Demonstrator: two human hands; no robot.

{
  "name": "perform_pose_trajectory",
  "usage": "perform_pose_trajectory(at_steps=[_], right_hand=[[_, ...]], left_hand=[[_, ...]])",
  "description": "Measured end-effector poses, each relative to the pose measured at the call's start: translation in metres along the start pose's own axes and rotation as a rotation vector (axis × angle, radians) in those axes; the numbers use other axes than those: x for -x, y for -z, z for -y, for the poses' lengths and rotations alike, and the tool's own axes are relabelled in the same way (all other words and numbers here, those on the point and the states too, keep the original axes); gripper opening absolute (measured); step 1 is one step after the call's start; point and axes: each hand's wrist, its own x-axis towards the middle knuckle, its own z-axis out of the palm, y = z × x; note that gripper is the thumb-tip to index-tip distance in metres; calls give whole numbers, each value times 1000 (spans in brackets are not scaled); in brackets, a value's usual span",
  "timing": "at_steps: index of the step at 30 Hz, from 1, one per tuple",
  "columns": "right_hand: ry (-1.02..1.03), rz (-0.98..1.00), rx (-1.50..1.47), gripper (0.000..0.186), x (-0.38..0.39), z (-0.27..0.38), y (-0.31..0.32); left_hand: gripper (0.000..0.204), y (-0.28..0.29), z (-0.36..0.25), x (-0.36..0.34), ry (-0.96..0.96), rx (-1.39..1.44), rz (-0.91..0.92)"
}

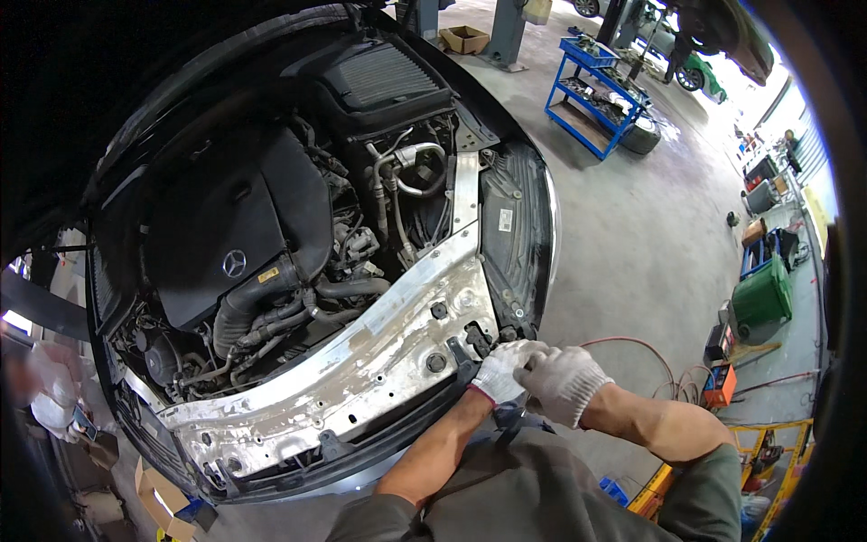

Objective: The person uses a power tool to remove bolts from the front bumper of a car with the hood open. They then wipe the exposed metal surface with a white cloth.

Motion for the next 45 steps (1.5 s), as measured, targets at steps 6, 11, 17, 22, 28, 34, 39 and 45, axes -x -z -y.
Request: perform_pose_trajectory(at_steps=[6,11,17,22,28,34,39,45], right_hand=[[-391,-21,-298,60,0,-14,-12],[-225,-103,-129,55,-5,-30,-30],[-360,4,-165,34,-2,-21,-12],[-186,-34,120,25,2,-26,-18],[-407,119,-375,33,-3,-25,-36],[-432,19,-172,32,2,-18,-43],[-350,-146,40,25,2,-27,-41],[-425,83,-153,34,-3,-26,-47]], left_hand=[[53,23,-19,-9,66,73,-72],[32,40,-33,-17,71,136,-38],[43,44,-26,-23,77,151,87],[52,45,-24,-21,33,145,119],[61,22,-41,0,-35,19,-415],[62,7,-42,-15,-92,132,-360],[65,16,-40,-26,-157,197,-279],[56,0,-59,-15,-138,162,-572]])
